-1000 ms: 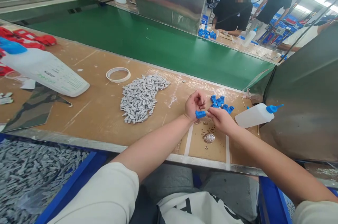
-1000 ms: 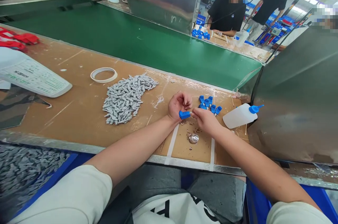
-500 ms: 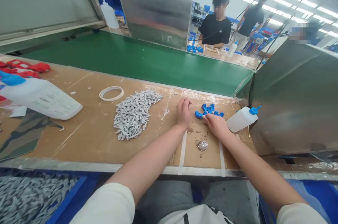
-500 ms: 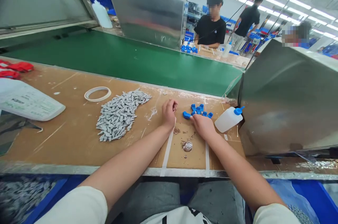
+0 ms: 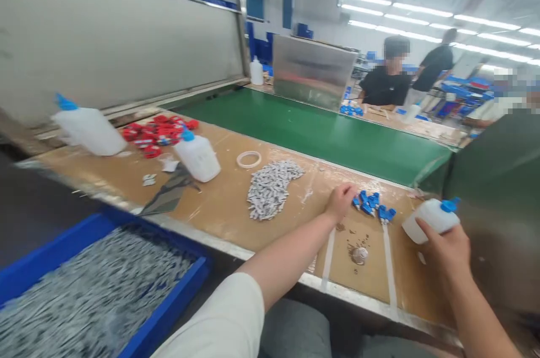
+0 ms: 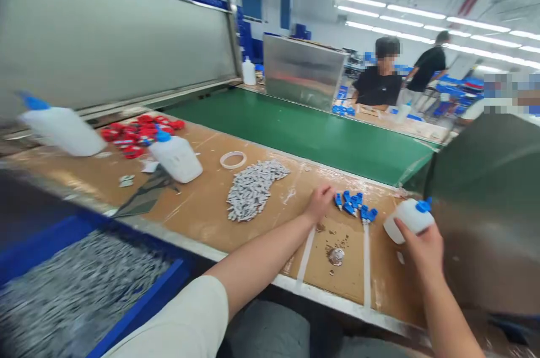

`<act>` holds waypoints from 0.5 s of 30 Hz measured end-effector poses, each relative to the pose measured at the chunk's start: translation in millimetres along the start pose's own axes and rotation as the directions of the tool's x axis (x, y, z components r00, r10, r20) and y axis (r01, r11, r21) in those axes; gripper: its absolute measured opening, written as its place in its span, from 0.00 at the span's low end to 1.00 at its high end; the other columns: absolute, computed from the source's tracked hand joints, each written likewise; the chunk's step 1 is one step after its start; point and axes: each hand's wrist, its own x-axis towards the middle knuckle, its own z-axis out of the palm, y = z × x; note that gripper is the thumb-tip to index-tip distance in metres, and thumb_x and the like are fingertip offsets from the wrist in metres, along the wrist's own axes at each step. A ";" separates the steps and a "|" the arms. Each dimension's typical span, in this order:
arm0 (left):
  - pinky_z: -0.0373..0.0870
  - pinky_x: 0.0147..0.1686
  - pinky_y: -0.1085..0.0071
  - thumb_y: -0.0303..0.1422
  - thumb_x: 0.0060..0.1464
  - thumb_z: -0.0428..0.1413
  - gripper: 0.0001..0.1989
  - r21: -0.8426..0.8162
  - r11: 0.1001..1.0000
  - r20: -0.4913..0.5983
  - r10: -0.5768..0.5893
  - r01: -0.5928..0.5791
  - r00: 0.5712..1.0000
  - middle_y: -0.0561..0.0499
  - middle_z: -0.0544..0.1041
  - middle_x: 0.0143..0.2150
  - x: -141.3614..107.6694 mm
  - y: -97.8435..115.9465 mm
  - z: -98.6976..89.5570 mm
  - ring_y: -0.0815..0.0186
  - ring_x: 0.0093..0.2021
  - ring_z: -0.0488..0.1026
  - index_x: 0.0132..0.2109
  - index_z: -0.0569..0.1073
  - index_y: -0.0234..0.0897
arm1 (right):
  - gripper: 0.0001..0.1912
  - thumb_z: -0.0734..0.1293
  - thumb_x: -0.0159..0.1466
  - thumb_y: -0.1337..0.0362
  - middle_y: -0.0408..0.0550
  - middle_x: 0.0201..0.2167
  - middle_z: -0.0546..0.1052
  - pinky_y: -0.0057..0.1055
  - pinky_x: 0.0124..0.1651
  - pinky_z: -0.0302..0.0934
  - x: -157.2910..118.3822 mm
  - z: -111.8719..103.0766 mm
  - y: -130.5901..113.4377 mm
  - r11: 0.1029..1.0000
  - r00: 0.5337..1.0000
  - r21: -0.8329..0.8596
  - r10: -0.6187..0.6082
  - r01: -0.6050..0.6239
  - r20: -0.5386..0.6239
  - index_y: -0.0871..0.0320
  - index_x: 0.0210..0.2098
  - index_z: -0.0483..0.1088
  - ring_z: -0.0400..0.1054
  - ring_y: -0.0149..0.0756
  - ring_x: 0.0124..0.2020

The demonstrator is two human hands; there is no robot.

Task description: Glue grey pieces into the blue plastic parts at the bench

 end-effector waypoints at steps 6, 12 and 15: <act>0.62 0.35 0.70 0.45 0.59 0.49 0.17 0.050 0.998 -0.042 -0.038 0.040 0.998 0.56 0.62 0.24 7.0 3.9 -6.9 0.65 0.31 0.64 0.27 0.65 0.39 | 0.38 0.76 0.46 0.44 0.65 0.47 0.82 0.49 0.48 0.71 46.3 27.7 -14.3 0.984 0.990 0.122 -0.120 0.128 -0.077 0.62 0.50 0.75 0.77 0.56 0.46; 0.60 0.28 0.70 0.52 0.57 0.51 0.20 0.108 0.988 -0.080 -0.104 0.112 0.991 0.56 0.60 0.22 4.6 11.7 -11.9 0.65 0.26 0.61 0.28 0.66 0.40 | 0.33 0.76 0.52 0.49 0.61 0.48 0.81 0.47 0.48 0.72 48.0 50.2 -25.1 0.980 0.986 0.113 -0.167 0.166 -0.002 0.60 0.53 0.70 0.77 0.52 0.48; 0.58 0.25 0.70 0.54 0.55 0.51 0.21 0.162 0.976 -0.126 -0.127 0.147 0.984 0.56 0.60 0.21 5.5 11.2 -15.2 0.66 0.24 0.60 0.29 0.66 0.40 | 0.33 0.75 0.56 0.50 0.59 0.50 0.80 0.44 0.50 0.71 44.6 47.1 -28.1 0.999 0.999 0.022 -0.048 0.048 0.005 0.58 0.56 0.68 0.76 0.51 0.51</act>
